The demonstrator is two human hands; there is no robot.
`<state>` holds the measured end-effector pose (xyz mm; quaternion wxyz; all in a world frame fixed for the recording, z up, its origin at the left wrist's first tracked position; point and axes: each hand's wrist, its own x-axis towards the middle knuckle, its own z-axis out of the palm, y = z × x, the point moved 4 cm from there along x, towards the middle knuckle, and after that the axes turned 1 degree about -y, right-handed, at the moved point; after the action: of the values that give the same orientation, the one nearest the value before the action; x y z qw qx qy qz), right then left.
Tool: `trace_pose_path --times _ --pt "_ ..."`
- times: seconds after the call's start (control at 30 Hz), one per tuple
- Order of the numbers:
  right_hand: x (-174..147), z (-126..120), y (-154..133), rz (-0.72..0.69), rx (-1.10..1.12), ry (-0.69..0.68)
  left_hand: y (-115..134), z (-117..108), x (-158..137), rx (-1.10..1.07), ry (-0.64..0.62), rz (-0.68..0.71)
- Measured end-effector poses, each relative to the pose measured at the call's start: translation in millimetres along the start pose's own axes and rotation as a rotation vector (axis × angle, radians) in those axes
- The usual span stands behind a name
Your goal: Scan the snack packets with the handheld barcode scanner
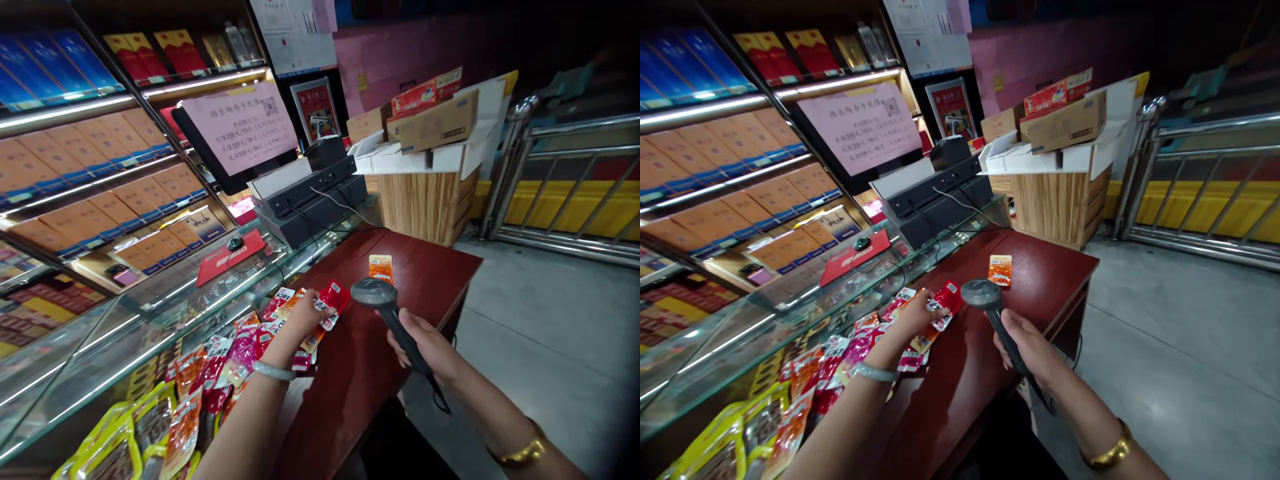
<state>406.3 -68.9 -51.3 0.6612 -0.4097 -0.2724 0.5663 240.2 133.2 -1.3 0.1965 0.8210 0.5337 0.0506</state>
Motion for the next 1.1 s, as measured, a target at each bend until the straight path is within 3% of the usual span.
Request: trace_pose_path --times 0.1,0.17,0.3,0.43,0.6,0.73,0.9,1.1 --pt "-4 0 3 0.007 -0.008 -0.021 0 -22 -3 0.260 0.192 -0.025" --pt "-6 -3 3 0.000 -0.003 -0.007 14 -24 1 0.299 0.275 0.030" --pt "-11 -18 1 -0.006 -0.008 0.052 67 10 21 0.201 0.210 0.167" --pt "-21 -36 -3 -0.020 -0.070 0.124 118 53 42 0.185 0.176 0.152" --pt "-35 -48 -13 -0.026 -0.131 0.204 143 80 56 0.203 0.136 0.109" --pt "-36 -50 -15 -0.045 -0.131 0.200 129 76 49 0.074 0.050 0.132" --pt "-30 -39 -10 -0.068 -0.111 0.134 74 53 16 -0.072 0.034 0.116" --pt "-23 -5 -1 -0.023 -0.080 -0.009 19 33 -36 -0.091 0.058 0.043"
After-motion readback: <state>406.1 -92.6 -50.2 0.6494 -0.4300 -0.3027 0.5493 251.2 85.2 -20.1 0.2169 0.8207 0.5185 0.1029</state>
